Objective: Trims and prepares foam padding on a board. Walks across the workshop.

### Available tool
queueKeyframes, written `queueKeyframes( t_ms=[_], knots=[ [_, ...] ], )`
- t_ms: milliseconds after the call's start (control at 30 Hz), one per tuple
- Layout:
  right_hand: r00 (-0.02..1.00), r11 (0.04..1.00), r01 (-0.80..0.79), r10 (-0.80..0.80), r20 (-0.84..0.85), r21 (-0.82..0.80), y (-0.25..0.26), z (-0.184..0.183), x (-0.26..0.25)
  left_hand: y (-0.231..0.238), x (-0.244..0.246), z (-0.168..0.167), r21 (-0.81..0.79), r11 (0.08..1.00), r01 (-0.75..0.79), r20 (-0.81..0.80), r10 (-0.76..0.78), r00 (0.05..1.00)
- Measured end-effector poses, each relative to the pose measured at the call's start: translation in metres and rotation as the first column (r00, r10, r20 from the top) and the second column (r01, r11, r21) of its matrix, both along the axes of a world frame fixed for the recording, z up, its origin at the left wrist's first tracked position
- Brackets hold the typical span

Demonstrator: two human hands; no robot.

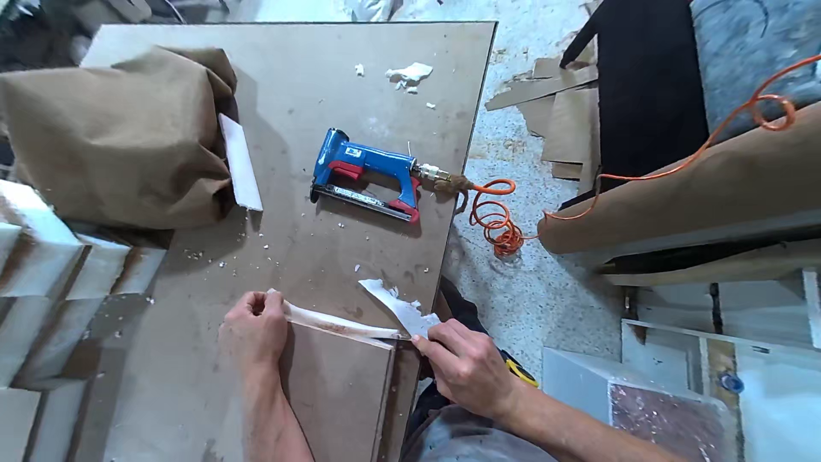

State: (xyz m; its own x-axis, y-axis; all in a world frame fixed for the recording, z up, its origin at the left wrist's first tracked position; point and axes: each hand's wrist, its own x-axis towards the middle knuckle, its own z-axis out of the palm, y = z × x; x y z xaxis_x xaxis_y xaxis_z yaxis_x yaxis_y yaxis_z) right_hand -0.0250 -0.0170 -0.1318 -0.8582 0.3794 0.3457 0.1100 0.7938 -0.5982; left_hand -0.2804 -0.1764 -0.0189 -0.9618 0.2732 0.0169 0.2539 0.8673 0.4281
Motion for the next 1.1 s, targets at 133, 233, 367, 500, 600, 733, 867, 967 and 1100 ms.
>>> queueKeyframes(
  t_ms=[133,233,367,500,600,733,867,967,1100],
  knots=[
    [0.999,0.999,-0.029,0.03,0.018,-0.044,0.0,0.008,-0.015,-0.003,0.006,0.022,-0.035,0.9,0.435,-0.057,-0.436,0.898],
    [0.999,0.997,-0.034,0.037,0.033,-0.064,0.002,0.011,-0.021,0.037,0.024,0.047,-0.039,0.591,0.806,0.18,-0.789,0.587],
    [0.999,0.996,-0.021,0.023,0.027,-0.084,0.003,0.011,-0.027,0.098,0.024,0.029,-0.018,0.351,0.936,0.753,-0.611,0.244],
    [1.0,0.994,-0.019,0.021,0.02,-0.11,0.003,0.014,-0.024,0.102,0.015,0.009,0.013,0.385,0.923,0.812,-0.543,0.215],
    [0.997,0.99,-0.048,0.054,0.046,-0.133,0.006,0.02,-0.009,0.091,0.01,0.002,0.117,0.486,0.866,0.738,-0.626,0.251],
    [0.985,0.981,-0.133,0.146,0.087,-0.144,0.012,0.029,0.0,0.079,0.014,-0.005,0.221,0.586,0.779,0.634,-0.694,0.342],
    [0.971,0.972,-0.208,0.219,0.097,-0.107,0.016,0.028,-0.013,0.075,0.017,-0.007,0.248,0.578,0.777,0.575,-0.734,0.363],
    [0.961,0.966,-0.244,0.252,0.116,-0.081,0.02,0.027,-0.017,0.072,0.017,-0.007,0.285,0.545,0.789,0.508,-0.784,0.358],
    [0.952,0.965,-0.251,0.26,0.16,-0.077,0.034,0.033,0.004,0.065,0.015,-0.009,0.349,0.52,0.78,0.315,-0.849,0.425]
  ],
)
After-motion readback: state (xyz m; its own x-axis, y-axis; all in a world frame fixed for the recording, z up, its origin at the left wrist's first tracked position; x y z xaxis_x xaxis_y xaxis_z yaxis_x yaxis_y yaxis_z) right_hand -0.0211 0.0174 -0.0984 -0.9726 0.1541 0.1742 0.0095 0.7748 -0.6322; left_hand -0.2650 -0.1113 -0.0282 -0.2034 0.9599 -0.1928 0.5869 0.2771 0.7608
